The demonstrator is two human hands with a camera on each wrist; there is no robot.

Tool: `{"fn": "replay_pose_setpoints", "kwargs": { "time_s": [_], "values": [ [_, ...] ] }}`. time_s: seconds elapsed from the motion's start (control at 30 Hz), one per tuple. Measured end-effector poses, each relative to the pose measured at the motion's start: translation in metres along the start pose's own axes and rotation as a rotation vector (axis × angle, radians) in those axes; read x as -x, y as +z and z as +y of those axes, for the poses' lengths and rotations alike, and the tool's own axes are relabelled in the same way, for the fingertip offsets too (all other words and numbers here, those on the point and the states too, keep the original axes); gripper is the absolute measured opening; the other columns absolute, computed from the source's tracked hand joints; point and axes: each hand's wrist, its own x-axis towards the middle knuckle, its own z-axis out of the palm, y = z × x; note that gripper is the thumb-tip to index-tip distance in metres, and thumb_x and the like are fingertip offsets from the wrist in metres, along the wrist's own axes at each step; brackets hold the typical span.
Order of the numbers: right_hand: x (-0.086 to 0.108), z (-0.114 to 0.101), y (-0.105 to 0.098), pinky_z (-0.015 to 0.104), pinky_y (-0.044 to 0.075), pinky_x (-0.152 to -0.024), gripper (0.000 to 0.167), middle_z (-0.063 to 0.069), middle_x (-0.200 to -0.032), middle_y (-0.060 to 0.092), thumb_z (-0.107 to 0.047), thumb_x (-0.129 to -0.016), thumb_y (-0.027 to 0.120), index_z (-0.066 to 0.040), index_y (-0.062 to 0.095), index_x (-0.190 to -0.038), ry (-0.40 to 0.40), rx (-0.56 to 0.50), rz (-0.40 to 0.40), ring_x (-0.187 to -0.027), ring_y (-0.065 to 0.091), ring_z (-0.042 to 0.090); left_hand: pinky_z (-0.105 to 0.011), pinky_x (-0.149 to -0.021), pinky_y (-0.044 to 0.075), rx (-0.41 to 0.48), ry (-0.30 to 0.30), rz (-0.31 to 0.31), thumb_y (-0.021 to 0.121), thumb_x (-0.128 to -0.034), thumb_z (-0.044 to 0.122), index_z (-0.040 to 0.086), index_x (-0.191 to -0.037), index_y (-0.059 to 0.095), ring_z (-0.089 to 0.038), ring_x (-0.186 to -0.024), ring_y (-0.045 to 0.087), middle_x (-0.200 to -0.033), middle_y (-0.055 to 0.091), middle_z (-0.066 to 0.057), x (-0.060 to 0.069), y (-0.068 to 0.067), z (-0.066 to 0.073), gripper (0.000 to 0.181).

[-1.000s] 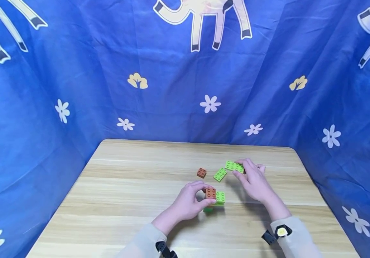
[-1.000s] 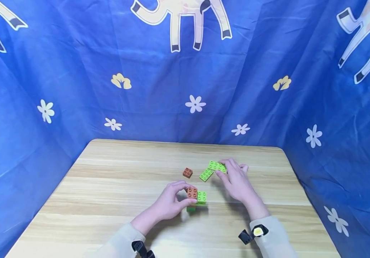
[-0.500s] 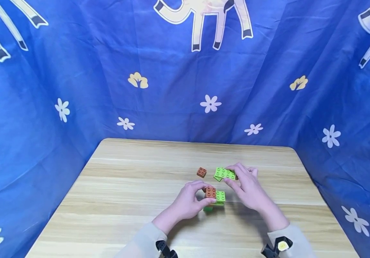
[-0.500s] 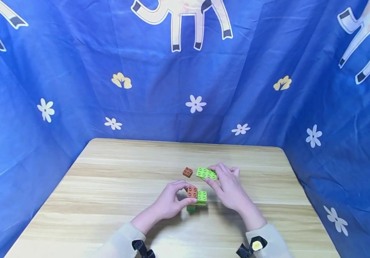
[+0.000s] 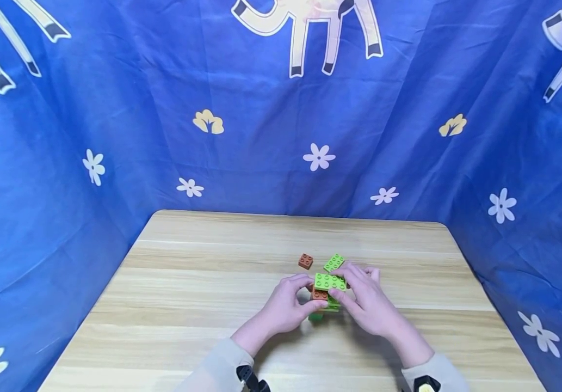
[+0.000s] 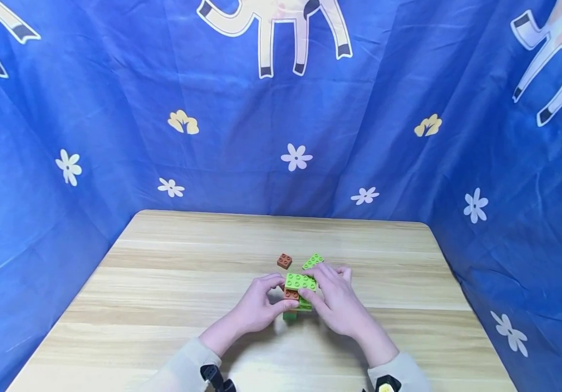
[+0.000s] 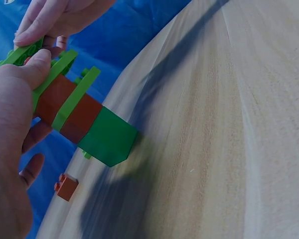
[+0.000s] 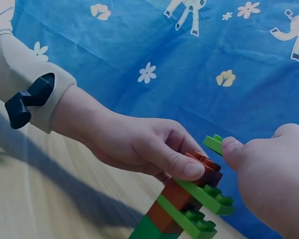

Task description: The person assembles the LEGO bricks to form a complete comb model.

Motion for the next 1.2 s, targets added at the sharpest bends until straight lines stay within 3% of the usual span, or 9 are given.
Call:
{"fn": "replay_pose_setpoints", "kwargs": {
  "time_s": [0.37, 0.57, 0.97, 1.2],
  "values": [
    [0.0032, -0.0019, 0.0034, 0.043, 0.026, -0.094, 0.032, -0.014, -0.124, 0.061, -0.034, -0.107, 0.065, -0.022, 0.063, -0.136, -0.022, 0.013, -0.026, -0.114, 0.059, 0.009, -0.041, -0.098, 0.053, 0.022, 0.009, -0.001, 0.083, -0.0915, 0.045, 0.024, -0.105, 0.073, -0.007, -0.103, 0.065, -0.101, 0.066, 0.019, -0.0001, -0.0004, -0.0015, 0.027],
    [0.0036, -0.0029, 0.0033, 0.043, 0.026, -0.095, 0.031, -0.015, -0.123, 0.061, -0.034, -0.107, 0.064, -0.022, 0.063, -0.136, -0.025, 0.03, -0.037, -0.111, 0.059, 0.008, -0.047, -0.096, 0.054, 0.032, 0.009, 0.0, 0.083, -0.0915, 0.044, 0.023, -0.104, 0.073, -0.009, -0.101, 0.066, -0.099, 0.066, 0.018, -0.0003, -0.0014, -0.0007, 0.026],
    [0.0058, -0.0029, 0.0032, 0.044, 0.026, -0.094, 0.029, -0.016, -0.122, 0.061, -0.035, -0.107, 0.063, -0.022, 0.063, -0.133, -0.031, 0.05, -0.051, -0.11, 0.059, 0.007, -0.047, -0.092, 0.055, 0.027, -0.009, 0.004, 0.084, -0.0913, 0.042, 0.025, -0.101, 0.071, -0.016, -0.099, 0.067, -0.097, 0.065, 0.018, 0.0007, -0.0007, 0.0, 0.024],
    [0.0059, -0.0022, 0.003, 0.044, 0.027, -0.093, 0.03, -0.015, -0.119, 0.062, -0.036, -0.106, 0.066, -0.021, 0.063, -0.132, -0.063, 0.099, -0.027, -0.109, 0.061, 0.01, -0.047, -0.089, 0.055, 0.017, 0.012, 0.018, 0.083, -0.0917, 0.043, 0.025, -0.101, 0.071, -0.017, -0.097, 0.067, -0.096, 0.065, 0.017, 0.0011, 0.0005, -0.0008, 0.023]
  ]
}}
